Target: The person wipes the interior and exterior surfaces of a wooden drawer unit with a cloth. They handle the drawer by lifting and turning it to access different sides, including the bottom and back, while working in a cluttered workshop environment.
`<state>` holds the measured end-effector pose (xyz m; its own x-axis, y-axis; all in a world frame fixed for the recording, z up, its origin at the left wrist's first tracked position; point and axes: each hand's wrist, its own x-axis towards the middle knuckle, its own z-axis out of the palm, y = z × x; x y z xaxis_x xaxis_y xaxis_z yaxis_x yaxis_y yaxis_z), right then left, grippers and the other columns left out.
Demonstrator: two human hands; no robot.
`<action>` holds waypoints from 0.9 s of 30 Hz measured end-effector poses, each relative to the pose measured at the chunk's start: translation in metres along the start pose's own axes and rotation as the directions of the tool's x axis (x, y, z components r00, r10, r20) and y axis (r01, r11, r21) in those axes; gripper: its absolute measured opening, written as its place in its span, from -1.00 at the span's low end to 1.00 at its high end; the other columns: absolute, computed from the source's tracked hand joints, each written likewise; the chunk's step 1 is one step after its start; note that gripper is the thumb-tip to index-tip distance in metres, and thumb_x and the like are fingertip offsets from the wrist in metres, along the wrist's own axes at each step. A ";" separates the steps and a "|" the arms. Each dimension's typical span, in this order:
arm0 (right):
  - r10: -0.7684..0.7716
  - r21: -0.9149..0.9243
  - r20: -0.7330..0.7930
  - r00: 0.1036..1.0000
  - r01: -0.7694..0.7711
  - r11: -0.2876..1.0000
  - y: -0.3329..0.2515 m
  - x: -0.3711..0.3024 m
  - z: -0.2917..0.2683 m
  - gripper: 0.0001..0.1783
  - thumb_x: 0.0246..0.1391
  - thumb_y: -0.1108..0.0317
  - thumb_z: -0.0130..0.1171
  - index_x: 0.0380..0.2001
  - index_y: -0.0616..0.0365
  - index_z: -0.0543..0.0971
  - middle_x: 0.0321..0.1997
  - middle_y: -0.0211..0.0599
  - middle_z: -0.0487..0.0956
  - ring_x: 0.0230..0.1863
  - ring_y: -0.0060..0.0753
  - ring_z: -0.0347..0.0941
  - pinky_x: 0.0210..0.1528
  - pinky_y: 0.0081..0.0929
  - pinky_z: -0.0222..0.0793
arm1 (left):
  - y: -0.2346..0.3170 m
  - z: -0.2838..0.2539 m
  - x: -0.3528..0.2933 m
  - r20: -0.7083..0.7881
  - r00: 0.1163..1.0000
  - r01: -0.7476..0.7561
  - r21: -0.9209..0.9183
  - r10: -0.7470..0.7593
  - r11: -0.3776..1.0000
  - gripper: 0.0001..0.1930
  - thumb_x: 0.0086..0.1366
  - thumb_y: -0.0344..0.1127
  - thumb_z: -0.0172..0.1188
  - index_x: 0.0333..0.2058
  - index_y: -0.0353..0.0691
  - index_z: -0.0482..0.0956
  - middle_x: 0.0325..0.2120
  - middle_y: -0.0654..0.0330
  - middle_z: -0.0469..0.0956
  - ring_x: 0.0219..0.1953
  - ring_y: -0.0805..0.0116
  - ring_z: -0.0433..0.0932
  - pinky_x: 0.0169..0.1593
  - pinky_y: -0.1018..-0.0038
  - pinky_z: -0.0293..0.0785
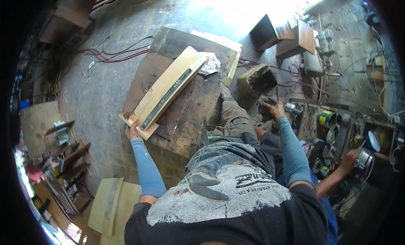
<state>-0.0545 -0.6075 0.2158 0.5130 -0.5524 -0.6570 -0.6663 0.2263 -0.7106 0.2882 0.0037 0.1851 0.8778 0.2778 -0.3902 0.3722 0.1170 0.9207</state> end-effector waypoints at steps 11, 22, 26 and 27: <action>-0.111 -0.026 -0.054 0.992 0.109 0.994 -0.080 0.218 0.134 -0.52 0.09 0.31 0.26 0.11 0.07 0.52 0.01 -0.14 0.60 0.00 -0.36 0.50 0.08 -0.49 0.38 | -0.038 -0.003 0.065 -0.484 0.875 0.308 0.569 0.008 0.763 -0.34 0.19 0.18 0.24 -0.20 -0.49 0.59 -0.28 0.04 0.61 -0.24 0.19 0.55 -0.14 0.28 0.47; -0.548 0.387 0.533 0.644 0.390 0.835 -0.122 0.308 0.361 -0.64 0.17 0.43 0.11 0.04 0.21 0.52 0.19 -0.14 0.48 0.25 -0.24 0.35 0.30 -0.35 0.27 | -0.029 -0.015 0.055 -0.491 0.819 0.271 0.787 0.296 0.555 -0.27 0.26 0.19 0.15 -0.15 -0.62 0.52 -0.23 -0.21 0.58 -0.28 0.04 0.56 -0.15 0.20 0.50; -0.501 0.303 0.593 0.631 0.401 0.864 -0.130 0.290 0.381 -0.59 0.17 0.53 0.01 0.11 0.18 0.45 0.15 -0.12 0.49 0.25 -0.26 0.35 0.24 -0.30 0.32 | -0.044 -0.045 0.043 -0.539 0.820 0.268 0.657 0.191 0.705 -0.30 0.30 0.11 0.11 -0.08 -0.64 0.47 -0.19 -0.21 0.57 -0.22 -0.02 0.57 -0.15 0.16 0.51; -0.649 0.404 0.564 0.510 0.516 0.756 -0.153 0.269 0.377 -0.57 0.09 0.59 0.05 0.07 0.20 0.48 0.15 -0.11 0.48 0.27 -0.26 0.33 0.26 -0.29 0.30 | -0.040 -0.056 0.041 -0.594 0.793 0.379 0.656 0.137 0.652 -0.30 0.29 0.08 0.14 -0.03 -0.64 0.44 -0.13 -0.24 0.54 -0.14 -0.07 0.55 -0.08 0.16 0.49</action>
<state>0.3891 -0.4886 0.0532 0.9996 0.0233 -0.0159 -0.0205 0.2099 -0.9775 0.2922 0.0636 0.1327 0.5676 0.8028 -0.1828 0.7736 -0.4439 0.4522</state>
